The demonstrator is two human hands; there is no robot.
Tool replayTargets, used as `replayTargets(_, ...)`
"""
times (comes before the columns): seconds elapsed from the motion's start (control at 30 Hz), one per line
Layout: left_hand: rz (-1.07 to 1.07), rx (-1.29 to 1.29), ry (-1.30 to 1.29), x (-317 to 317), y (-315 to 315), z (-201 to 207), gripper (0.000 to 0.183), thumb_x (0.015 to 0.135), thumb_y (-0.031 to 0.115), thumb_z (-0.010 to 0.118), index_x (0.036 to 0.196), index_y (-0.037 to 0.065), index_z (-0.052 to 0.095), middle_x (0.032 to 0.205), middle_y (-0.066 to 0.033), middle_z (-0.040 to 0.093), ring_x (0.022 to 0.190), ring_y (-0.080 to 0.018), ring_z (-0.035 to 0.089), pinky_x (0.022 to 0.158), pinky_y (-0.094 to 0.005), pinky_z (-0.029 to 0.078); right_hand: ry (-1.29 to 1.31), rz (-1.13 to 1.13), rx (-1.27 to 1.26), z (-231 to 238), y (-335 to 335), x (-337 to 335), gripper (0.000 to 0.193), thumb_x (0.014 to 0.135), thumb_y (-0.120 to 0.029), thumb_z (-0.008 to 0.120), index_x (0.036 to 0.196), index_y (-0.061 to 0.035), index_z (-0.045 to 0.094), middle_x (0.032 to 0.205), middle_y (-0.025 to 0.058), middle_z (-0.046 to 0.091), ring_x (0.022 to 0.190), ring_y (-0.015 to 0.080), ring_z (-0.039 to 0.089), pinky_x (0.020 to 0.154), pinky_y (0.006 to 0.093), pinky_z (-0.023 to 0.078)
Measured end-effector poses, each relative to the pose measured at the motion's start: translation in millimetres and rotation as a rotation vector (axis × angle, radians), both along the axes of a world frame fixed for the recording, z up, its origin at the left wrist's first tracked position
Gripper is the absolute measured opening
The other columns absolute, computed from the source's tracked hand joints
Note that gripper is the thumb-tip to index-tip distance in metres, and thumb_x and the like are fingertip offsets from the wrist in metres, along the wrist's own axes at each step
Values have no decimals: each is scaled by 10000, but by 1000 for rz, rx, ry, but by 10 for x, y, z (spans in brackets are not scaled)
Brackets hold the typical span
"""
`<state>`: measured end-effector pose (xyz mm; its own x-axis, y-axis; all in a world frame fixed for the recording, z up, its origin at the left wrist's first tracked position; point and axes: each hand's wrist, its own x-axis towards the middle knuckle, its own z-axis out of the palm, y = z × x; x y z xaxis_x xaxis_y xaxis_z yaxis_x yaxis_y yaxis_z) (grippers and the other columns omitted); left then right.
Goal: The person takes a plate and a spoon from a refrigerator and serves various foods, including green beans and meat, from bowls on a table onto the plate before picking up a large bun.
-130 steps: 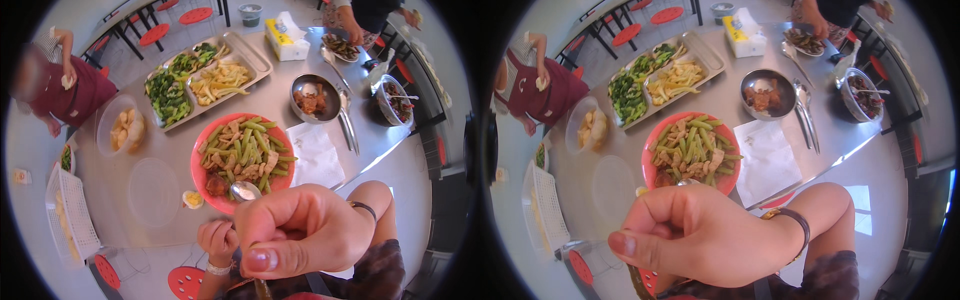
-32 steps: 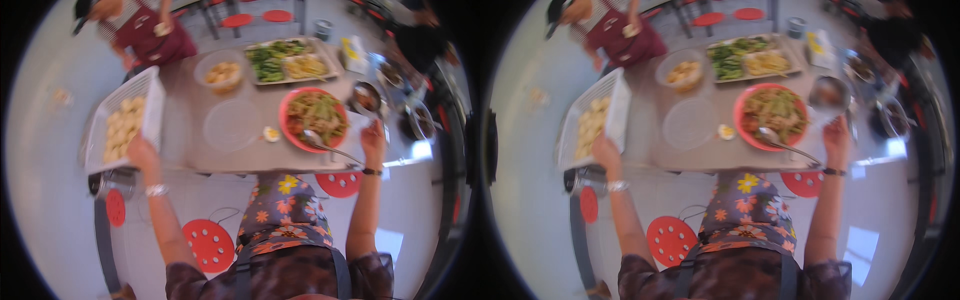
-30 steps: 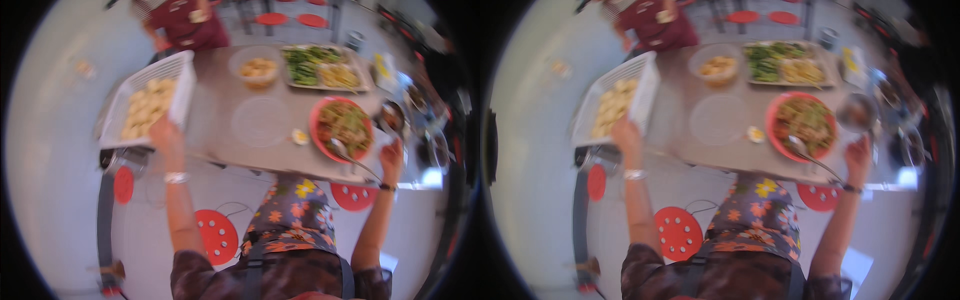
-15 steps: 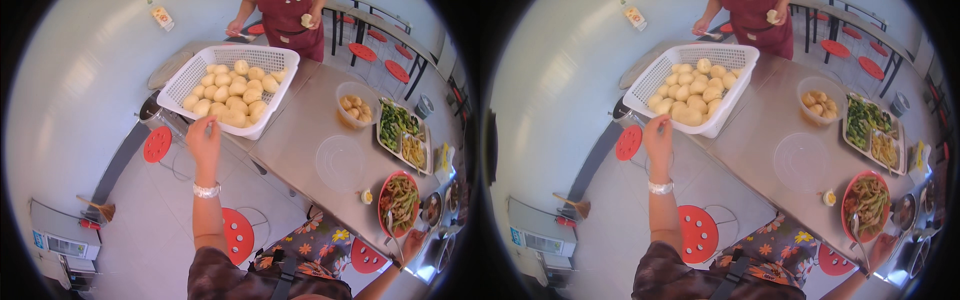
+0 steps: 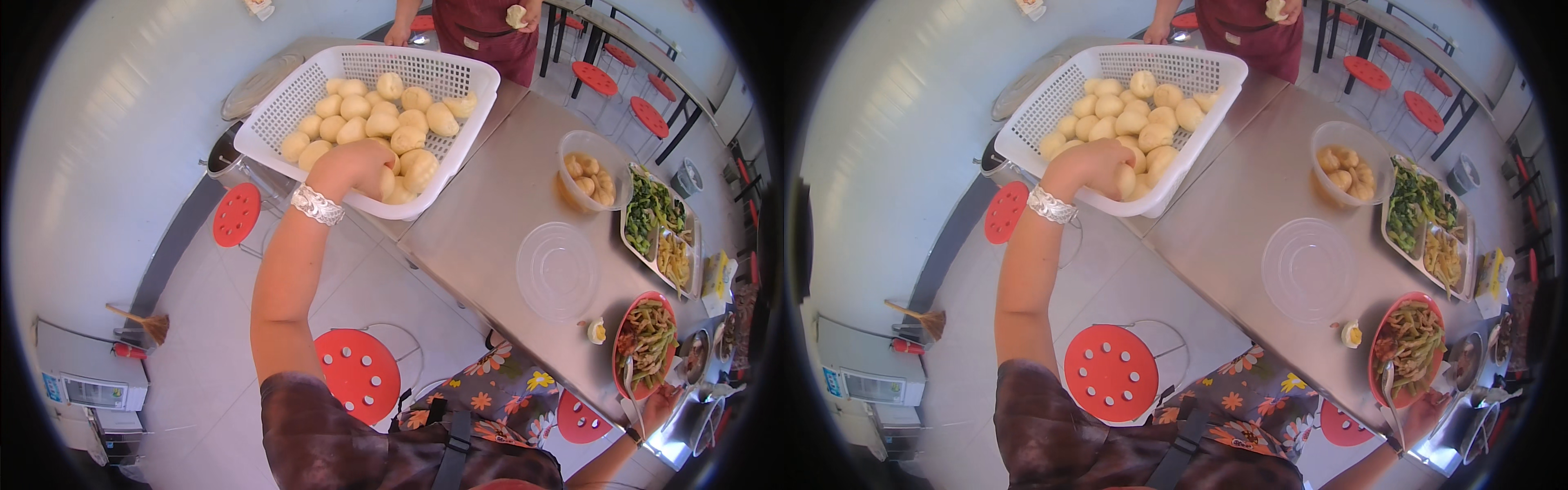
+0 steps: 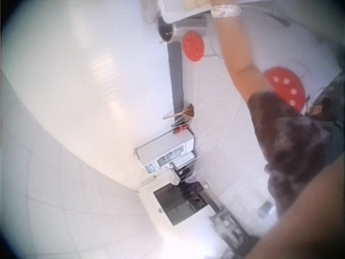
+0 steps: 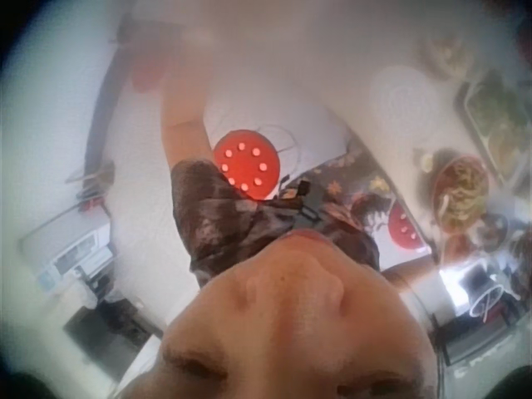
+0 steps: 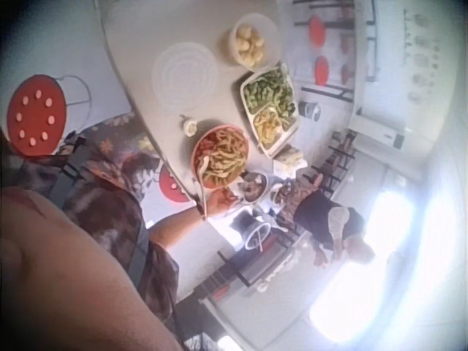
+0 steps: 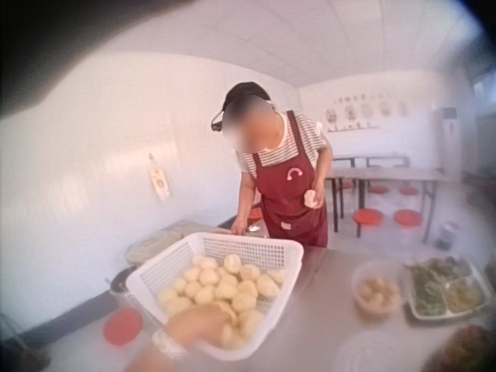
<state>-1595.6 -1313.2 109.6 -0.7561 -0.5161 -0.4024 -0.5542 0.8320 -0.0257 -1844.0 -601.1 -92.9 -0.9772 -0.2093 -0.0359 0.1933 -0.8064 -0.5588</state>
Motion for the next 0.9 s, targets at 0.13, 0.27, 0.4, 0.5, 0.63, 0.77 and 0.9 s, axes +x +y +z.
replayTargets(0.13,-41,116,94,51,-131,32,508,549,193,724,1027,82,595,901,-100,615,834,-230,591,675,-317,464,-4,-3,13,-2,-39,-10,175,879,-166,524,931,-6,572,637,51,456,754,195,468,846,348,356)
replayTargets(0.27,-189,167,279,-74,-444,-42,428,631,200,701,1026,68,603,939,-113,621,854,-236,590,717,-325,464,-68,-93,68,-10,-82,-19,175,879,-173,528,925,-10,572,630,34,441,750,183,461,849,335,352)
replayTargets(0.4,-243,74,601,-978,-700,-14,341,694,212,681,974,27,619,910,-143,634,859,-263,599,772,-346,454,-59,-99,95,-2,-197,19,190,884,-214,527,954,-52,596,617,18,396,743,153,445,853,313,355)
replayTargets(0.5,-269,-65,534,-1641,-865,-468,267,703,210,644,850,-12,619,856,-200,624,840,-315,603,762,-382,463,-175,-224,111,112,-455,104,187,893,-236,513,951,-83,603,635,2,410,727,132,444,839,306,365)
replayTargets(0.63,-253,-4,723,-2074,-1282,-1180,207,721,163,601,789,-32,609,844,-230,613,828,-355,605,771,-411,463,-45,-100,93,59,-432,120,166,900,-233,502,885,-86,579,648,2,457,701,123,458,779,293,379)
replayTargets(0.77,-351,-196,515,-2138,-1370,-1257,149,724,116,581,814,5,623,863,-233,607,850,-352,595,762,-387,477,-68,-195,163,-13,-350,128,164,903,-226,493,913,-88,582,713,26,550,742,137,509,781,301,398)
replayTargets(0.9,42,265,772,-1913,-840,-326,276,785,166,560,1030,38,547,1064,-150,549,995,-268,543,789,-387,477,-22,-142,153,-10,-345,196,177,906,-220,482,941,-89,597,777,54,597,775,152,535,784,304,418)
